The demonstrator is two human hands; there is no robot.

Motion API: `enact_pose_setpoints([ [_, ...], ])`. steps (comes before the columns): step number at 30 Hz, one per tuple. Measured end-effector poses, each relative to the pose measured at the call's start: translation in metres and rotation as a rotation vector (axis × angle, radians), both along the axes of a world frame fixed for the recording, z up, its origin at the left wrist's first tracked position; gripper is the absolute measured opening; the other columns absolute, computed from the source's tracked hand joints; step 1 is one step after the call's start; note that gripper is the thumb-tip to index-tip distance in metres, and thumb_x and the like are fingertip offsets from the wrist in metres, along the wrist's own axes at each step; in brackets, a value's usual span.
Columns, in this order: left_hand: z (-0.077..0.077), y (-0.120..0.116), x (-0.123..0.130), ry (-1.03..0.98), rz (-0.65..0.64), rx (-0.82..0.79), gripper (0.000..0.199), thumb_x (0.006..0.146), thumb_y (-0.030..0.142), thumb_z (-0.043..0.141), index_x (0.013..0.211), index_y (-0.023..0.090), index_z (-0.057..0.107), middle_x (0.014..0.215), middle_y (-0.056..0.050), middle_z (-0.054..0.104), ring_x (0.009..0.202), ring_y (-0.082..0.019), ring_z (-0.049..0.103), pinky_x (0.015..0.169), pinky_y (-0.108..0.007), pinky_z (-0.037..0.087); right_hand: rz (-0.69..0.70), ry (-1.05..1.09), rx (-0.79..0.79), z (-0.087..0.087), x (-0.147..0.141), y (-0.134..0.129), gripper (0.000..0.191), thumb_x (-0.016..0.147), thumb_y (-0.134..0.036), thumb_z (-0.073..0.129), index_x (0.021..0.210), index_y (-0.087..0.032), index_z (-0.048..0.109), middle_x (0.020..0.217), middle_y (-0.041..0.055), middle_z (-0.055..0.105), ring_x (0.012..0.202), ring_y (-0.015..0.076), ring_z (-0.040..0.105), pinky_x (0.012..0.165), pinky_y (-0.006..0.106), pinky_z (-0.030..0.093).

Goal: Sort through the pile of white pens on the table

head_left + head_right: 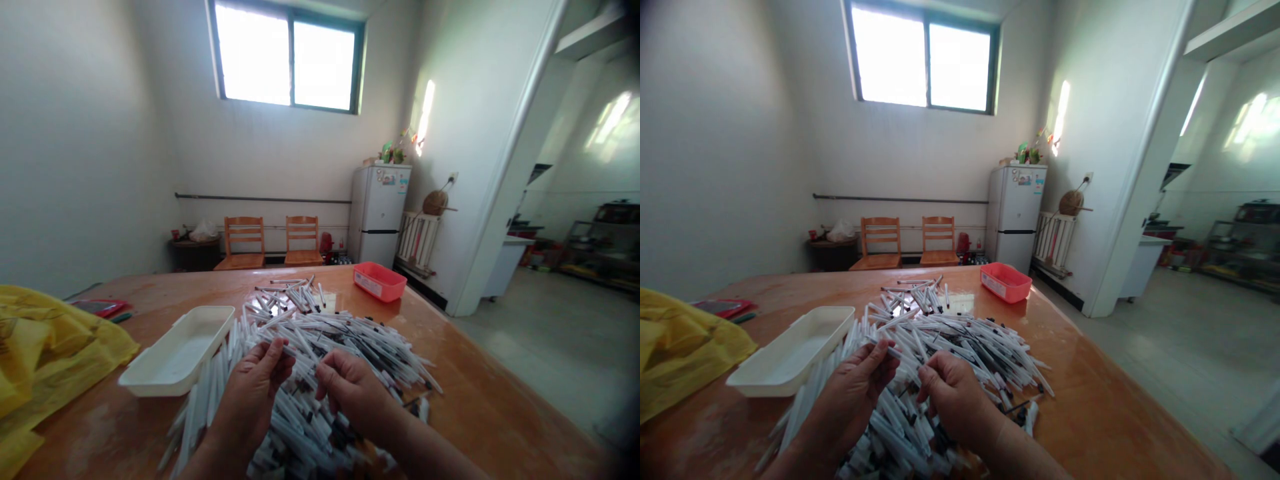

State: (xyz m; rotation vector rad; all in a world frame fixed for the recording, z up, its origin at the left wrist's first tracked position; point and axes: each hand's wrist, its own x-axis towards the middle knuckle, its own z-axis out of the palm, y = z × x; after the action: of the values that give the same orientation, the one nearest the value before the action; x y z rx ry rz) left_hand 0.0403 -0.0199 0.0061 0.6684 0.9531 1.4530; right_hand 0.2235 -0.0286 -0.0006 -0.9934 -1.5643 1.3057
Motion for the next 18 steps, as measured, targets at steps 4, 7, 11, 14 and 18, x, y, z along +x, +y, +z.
enact_pose_setpoints([
  [4,-0.0004,-0.0009,0.0006,-0.003,0.01,0.002,0.028,0.071,0.032,0.084,0.09,0.016,0.07,0.081,-0.001,0.068,0.073,-0.012,0.066,0.069,-0.022,0.055,-0.041,0.067,0.003,0.0003,-0.0011,-0.0002,0.029,0.089,-0.045,0.063,0.091,-0.017,0.056,0.077,-0.001,0.062,0.054,0.0085,0.052,0.049,0.019,0.039],
  [7,0.0006,-0.0014,0.0012,-0.001,0.014,0.002,0.029,0.071,0.033,0.084,0.09,0.016,0.071,0.081,-0.001,0.069,0.073,-0.011,0.066,0.069,-0.022,0.054,0.019,0.04,-0.074,0.0002,-0.0017,-0.0008,0.037,0.097,-0.052,0.046,0.087,-0.017,0.055,0.071,-0.0001,0.062,0.044,0.0074,0.046,0.043,0.02,0.032],
  [11,0.0011,-0.0012,0.0018,-0.001,0.026,-0.003,0.029,0.07,0.032,0.085,0.089,0.016,0.071,0.082,-0.002,0.069,0.072,-0.012,0.066,0.069,-0.023,0.054,-0.054,0.003,0.045,0.0005,-0.0015,-0.0017,0.027,0.089,-0.043,0.063,0.086,-0.018,0.055,0.071,-0.0027,0.056,0.055,0.0092,0.05,0.051,0.02,0.04],
  [14,0.001,-0.0007,0.002,-0.007,0.027,-0.012,0.029,0.07,0.031,0.085,0.089,0.016,0.07,0.082,-0.002,0.069,0.073,-0.012,0.067,0.069,-0.023,0.055,-0.051,0.014,0.013,0.0013,-0.0016,-0.0011,0.028,0.093,-0.046,0.057,0.089,-0.019,0.055,0.07,-0.0039,0.054,0.051,0.0083,0.048,0.048,0.02,0.037],
  [18,-0.0004,-0.0002,0.0019,0.014,0.022,-0.011,0.028,0.071,0.033,0.084,0.089,0.016,0.07,0.082,-0.001,0.068,0.073,-0.012,0.066,0.069,-0.022,0.054,-0.022,-0.075,0.023,0.0007,-0.001,0.0002,0.035,0.099,-0.047,0.045,0.082,-0.018,0.054,0.063,-0.0033,0.052,0.046,0.0087,0.045,0.046,0.022,0.033],
])
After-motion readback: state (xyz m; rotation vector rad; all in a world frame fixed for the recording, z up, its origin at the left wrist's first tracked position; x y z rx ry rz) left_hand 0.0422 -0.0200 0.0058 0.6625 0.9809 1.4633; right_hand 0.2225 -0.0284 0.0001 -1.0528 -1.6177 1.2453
